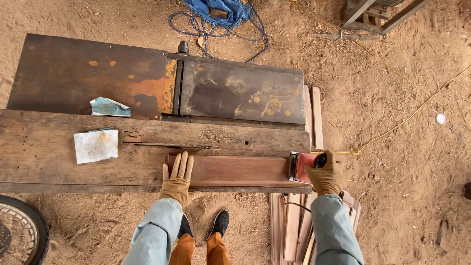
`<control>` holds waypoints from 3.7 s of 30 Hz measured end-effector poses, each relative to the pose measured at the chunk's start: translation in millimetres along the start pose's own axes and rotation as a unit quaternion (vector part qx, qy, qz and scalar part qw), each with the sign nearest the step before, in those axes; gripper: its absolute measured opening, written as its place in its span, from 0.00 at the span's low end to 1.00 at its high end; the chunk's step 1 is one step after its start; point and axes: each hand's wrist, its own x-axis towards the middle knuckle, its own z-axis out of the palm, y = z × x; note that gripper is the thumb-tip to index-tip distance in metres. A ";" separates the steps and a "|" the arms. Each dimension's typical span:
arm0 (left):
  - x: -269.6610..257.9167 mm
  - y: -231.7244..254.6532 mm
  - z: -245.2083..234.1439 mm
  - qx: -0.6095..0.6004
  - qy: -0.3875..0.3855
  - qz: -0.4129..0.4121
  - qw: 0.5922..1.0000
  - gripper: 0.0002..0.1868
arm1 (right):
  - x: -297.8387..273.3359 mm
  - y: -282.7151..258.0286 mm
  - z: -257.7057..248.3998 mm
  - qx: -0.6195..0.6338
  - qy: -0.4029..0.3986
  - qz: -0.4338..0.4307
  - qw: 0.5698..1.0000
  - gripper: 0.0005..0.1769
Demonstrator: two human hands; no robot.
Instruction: Sanding a long wooden board with an electric hand sander in a workshop.
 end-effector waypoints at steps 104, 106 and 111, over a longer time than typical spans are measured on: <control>30.0 -39.9 87.2 0.221 0.023 0.071 0.972 0.41 | -160.6 -185.3 17.2 0.030 -0.050 -0.125 0.990 0.31; 25.6 -40.9 81.9 0.284 0.048 0.088 0.953 0.38 | -168.3 -199.5 23.0 0.033 -0.046 -0.127 0.990 0.30; 0.0 -42.9 32.7 0.334 0.039 0.150 0.930 0.35 | -194.5 -239.6 13.7 0.069 -0.066 -0.123 0.988 0.30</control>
